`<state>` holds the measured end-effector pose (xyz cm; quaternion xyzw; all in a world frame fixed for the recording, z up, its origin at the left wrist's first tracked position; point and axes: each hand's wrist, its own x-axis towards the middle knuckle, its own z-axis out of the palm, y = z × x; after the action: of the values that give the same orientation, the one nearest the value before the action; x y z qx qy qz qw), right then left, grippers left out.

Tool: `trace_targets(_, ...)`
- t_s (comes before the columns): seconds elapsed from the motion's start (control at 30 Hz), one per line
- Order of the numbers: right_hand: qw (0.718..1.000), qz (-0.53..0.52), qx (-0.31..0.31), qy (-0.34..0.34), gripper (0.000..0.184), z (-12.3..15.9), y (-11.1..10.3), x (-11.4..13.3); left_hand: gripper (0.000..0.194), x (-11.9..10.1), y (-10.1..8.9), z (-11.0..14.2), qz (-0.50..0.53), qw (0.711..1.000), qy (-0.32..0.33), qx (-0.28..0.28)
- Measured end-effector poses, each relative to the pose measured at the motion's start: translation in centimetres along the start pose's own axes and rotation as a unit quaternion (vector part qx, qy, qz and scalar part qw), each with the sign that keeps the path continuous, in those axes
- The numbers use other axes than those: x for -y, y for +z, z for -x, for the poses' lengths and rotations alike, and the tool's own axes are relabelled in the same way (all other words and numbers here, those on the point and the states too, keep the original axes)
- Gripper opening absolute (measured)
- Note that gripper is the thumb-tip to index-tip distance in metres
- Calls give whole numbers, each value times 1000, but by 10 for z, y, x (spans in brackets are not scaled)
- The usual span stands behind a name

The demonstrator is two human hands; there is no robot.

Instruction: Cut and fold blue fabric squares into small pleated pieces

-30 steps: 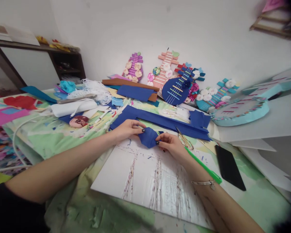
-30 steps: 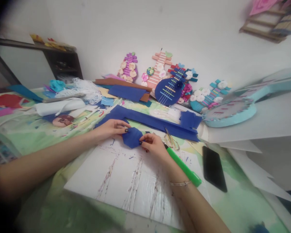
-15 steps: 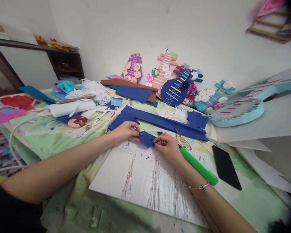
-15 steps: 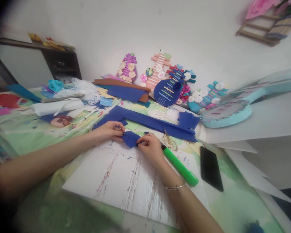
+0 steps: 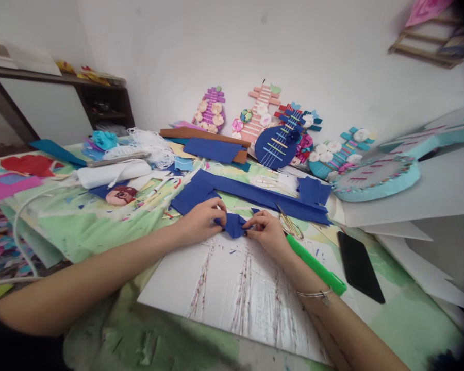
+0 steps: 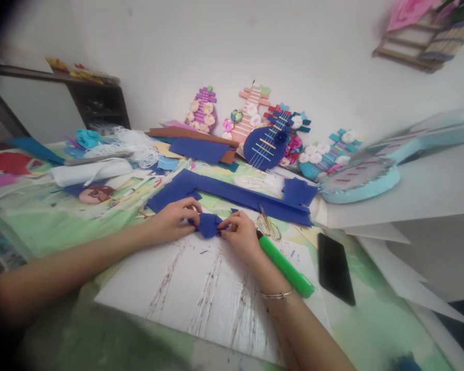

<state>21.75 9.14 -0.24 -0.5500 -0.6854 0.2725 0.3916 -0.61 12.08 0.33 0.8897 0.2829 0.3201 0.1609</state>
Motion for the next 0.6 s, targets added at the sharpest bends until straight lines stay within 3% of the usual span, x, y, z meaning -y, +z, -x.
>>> trace_targets(0.2, 990, 81, 11, -116, 24, 10, 5, 6, 12, 4, 1, 7, -71, 997, -3, -19)
trace_targets(0.37, 987, 103, 27, -120, 24, 10, 3, 7, 15, 5, 1, 8, -70, 997, 12, -39)
trace_targets(0.6, 988, 97, 19, -116, 27, 9, 2, 2, 12, -3, 0, 9, -130, 990, 47, 2)
